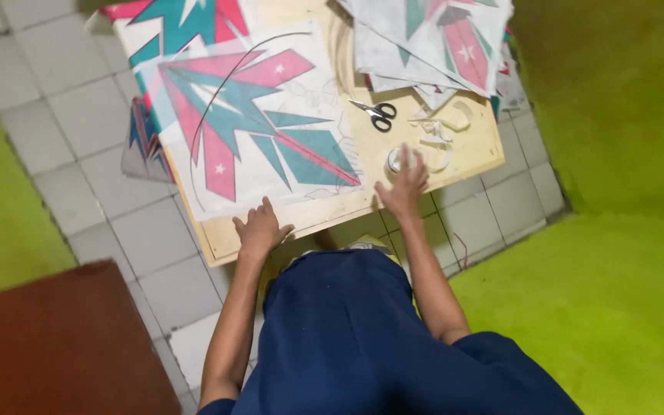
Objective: Assembling a kite by applying glue to the paper edges and folding them over the bamboo frame.
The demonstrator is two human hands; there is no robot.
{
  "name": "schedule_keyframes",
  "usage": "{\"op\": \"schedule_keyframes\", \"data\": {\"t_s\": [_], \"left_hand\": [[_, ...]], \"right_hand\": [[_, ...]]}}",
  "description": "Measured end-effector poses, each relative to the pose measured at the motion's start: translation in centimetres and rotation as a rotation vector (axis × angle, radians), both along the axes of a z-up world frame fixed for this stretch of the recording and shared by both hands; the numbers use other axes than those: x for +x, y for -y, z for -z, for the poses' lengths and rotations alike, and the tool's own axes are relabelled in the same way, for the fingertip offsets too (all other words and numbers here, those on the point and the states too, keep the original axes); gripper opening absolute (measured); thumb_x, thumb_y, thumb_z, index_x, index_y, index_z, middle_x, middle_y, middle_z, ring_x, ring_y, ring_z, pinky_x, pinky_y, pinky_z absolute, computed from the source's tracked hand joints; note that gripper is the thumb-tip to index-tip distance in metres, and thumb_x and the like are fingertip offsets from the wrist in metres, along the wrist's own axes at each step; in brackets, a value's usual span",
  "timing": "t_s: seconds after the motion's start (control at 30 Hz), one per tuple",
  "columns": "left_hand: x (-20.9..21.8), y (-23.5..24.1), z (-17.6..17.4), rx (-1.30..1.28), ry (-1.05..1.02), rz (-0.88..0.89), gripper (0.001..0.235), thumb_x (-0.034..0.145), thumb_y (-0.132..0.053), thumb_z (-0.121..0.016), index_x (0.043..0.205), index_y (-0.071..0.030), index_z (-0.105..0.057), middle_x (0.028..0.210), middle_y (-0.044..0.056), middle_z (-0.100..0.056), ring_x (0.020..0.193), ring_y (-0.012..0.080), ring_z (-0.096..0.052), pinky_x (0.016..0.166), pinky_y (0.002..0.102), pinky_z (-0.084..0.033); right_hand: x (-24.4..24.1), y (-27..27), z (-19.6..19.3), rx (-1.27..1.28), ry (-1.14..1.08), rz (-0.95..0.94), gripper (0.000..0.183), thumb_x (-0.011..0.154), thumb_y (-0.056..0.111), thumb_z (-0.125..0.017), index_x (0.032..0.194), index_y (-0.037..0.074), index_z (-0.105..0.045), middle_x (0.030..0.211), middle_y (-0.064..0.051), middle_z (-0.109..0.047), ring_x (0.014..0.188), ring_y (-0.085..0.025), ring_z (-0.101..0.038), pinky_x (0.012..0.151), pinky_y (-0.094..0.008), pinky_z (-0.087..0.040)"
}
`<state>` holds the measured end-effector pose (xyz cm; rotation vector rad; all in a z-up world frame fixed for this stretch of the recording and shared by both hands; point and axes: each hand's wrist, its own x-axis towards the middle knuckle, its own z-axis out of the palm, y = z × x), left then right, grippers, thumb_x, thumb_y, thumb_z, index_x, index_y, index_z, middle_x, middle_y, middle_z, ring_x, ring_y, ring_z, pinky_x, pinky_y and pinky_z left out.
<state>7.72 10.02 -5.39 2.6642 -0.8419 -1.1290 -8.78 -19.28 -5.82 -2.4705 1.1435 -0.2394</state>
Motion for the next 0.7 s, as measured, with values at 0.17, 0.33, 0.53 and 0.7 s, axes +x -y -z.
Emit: {"op": "schedule_keyframes", "data": {"t_s": [0.17, 0.33, 0.53, 0.7], "left_hand": [[-2.9, 1.3, -6.4, -0.099, -0.068, -0.282, 0.094, 0.095, -0.045, -0.067, 0.159, 0.007, -0.022, 0.155, 0.032, -0.041, 0.147, 0.0481, -0.034, 0.110, 0.082, -0.015], [-5.8, 2.5, -7.4, -0.260, -0.062, -0.526, 0.089, 0.098, -0.045, -0.065, 0.159, 0.006, -0.025, 0.153, 0.030, -0.044, 0.145, 0.0444, -0.039, 0.110, 0.081, -0.018], [-7.8, 8.0, -7.9, -0.965, -0.334, -0.867, 0.045, 0.109, -0.029, -0.049, 0.145, -0.002, -0.056, 0.128, 0.028, -0.067, 0.119, 0.0399, -0.067, 0.107, 0.058, -0.045], [-8.2, 11.1, -4.9, -1.596, -0.867, -1.163, 0.059, 0.109, -0.050, -0.042, 0.122, 0.000, -0.070, 0.106, 0.019, -0.076, 0.092, 0.0258, -0.076, 0.069, 0.036, -0.064]], "right_hand": [[-0.9, 5.4, 1.2, 0.189, -0.060, -0.138, 0.117, 0.071, 0.027, -0.087, 0.165, 0.013, -0.020, 0.155, -0.026, -0.032, 0.138, -0.052, -0.037, 0.106, -0.069, -0.038], [-1.0, 5.8, 1.8, 0.118, 0.109, -0.255, 0.107, 0.069, 0.020, -0.086, 0.160, 0.006, -0.031, 0.137, -0.025, -0.051, 0.126, -0.047, -0.057, 0.105, -0.061, -0.050], [3.4, -0.2, -9.0, 0.294, 0.380, -0.559, 0.109, 0.074, 0.027, -0.094, 0.160, 0.004, -0.031, 0.133, -0.027, -0.053, 0.129, -0.046, -0.054, 0.112, -0.063, -0.042], [6.4, -3.6, -13.0, 0.116, 0.837, -1.078, 0.102, 0.061, 0.025, -0.102, 0.142, -0.012, -0.051, 0.126, -0.022, -0.063, 0.114, -0.040, -0.065, 0.101, -0.049, -0.054]]}}
